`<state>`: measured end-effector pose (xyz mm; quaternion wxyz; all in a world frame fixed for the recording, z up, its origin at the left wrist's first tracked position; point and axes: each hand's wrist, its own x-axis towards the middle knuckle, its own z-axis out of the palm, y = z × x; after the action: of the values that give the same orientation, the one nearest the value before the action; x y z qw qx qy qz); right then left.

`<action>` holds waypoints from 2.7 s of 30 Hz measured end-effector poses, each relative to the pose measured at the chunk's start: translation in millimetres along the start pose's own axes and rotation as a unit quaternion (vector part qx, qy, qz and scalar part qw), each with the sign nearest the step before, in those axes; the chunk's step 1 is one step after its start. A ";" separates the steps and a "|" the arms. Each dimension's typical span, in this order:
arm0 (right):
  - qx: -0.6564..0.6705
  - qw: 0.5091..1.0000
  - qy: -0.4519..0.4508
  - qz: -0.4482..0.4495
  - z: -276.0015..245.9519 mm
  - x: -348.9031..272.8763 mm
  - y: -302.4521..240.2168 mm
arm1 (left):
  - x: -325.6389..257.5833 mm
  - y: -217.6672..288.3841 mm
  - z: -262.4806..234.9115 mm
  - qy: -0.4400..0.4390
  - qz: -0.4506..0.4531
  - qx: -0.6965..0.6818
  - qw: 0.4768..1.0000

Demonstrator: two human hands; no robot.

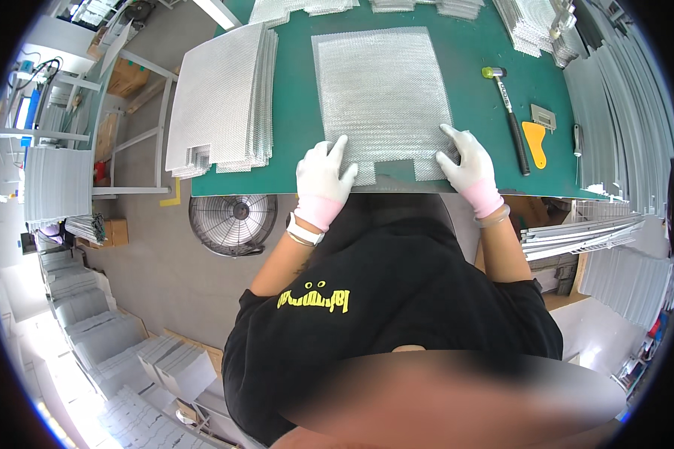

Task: Assembling industrial filters by inserting mesh panels into metal frames and securing them with tools.

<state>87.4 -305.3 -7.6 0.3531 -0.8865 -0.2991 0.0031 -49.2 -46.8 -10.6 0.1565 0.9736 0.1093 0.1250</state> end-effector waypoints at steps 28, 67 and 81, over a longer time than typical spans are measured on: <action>-0.183 0.956 0.124 0.192 -117.4 197.5 66.3 | 24.3 -29.9 -3.5 -0.069 0.036 -0.001 0.997; 0.100 0.903 0.370 0.192 -202.5 257.6 200.9 | -42.0 -3.8 -29.8 0.077 0.023 -0.169 0.982; 0.283 0.854 0.426 -0.095 -171.3 210.6 87.0 | -26.7 5.6 -29.5 0.043 0.085 -0.264 0.960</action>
<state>343.4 -349.8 109.7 0.6804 -0.6299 -0.1879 -0.3240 -81.7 -50.5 12.8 0.3916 0.8972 -0.0043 0.2041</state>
